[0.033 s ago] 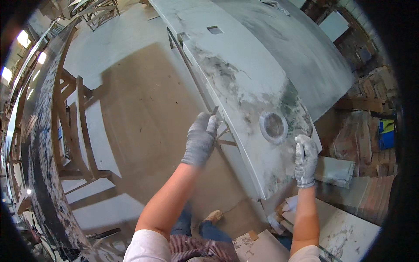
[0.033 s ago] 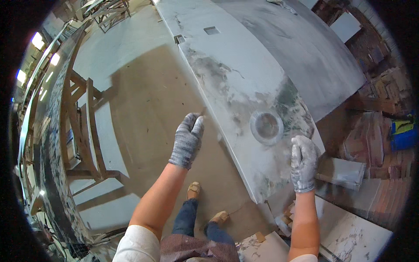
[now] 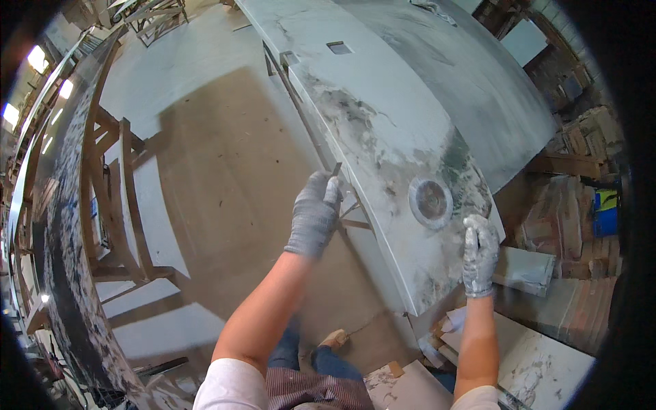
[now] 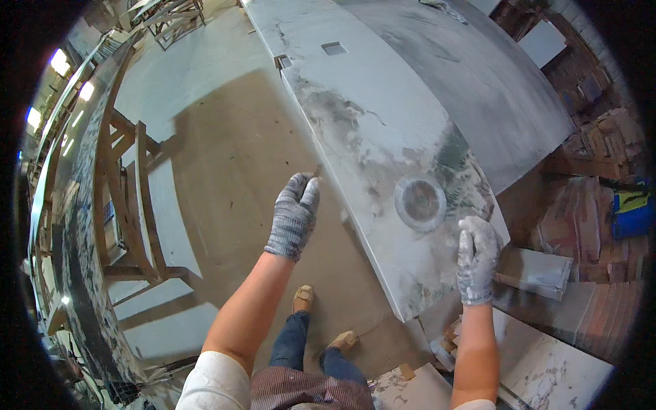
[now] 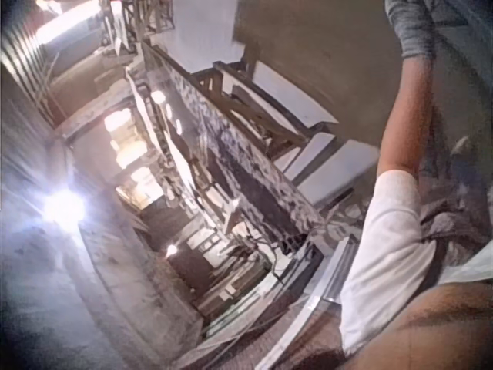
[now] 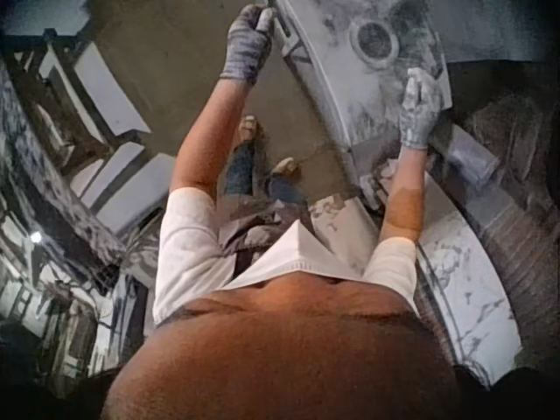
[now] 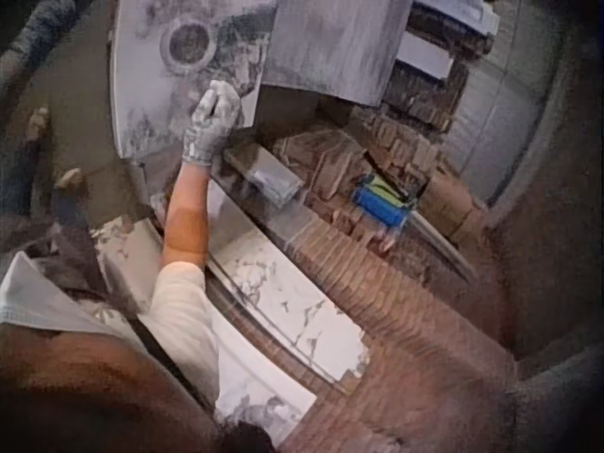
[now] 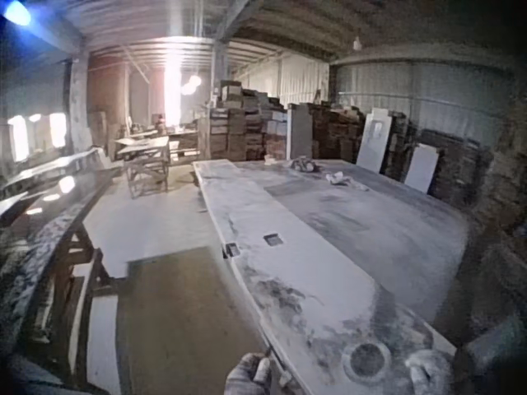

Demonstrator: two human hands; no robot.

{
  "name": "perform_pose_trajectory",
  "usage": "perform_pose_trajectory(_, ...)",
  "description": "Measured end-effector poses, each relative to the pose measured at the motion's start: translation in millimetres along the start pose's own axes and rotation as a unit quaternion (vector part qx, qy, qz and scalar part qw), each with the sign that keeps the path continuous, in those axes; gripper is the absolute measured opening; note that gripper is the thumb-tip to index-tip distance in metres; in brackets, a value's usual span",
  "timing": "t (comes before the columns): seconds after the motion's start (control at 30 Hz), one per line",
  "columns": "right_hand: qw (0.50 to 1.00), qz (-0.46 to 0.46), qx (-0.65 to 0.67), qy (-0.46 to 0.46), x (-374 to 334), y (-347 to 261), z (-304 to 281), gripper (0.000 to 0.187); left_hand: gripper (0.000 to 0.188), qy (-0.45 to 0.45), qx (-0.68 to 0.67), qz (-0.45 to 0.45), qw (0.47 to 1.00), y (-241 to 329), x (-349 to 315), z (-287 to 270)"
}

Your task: The person uses a handheld polishing tool to smooth the surface of a large stone slab, then wipes the slab with a cloth. The person moves around the slab to reach different areas and continues polishing and wiping throughout the clip.

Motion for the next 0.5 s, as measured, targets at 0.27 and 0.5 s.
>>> perform_pose_trajectory(0.27, 0.999, -0.01, -0.042, -0.01, -0.1, -3.5, 2.6, 0.015, 0.022, -0.005, 0.043, 0.013, 0.999, 5.7, 39.0, -1.1)
perform_pose_trajectory(0.5, 0.999, 0.006, -0.047, -0.012, -1.2, -1.8, 4.5, 0.015, 0.029, -0.055, 0.376, 0.07, 0.922, 52.4, 39.9, -8.9)
Point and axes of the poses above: each hand's wrist, its own x-axis towards the middle knuckle, its own z-axis out of the palm, y = z × x, the point moved 7 cm from there along x, towards the middle knuckle, and after that the axes turned 5 degrees about x, right-handed, at the moved point
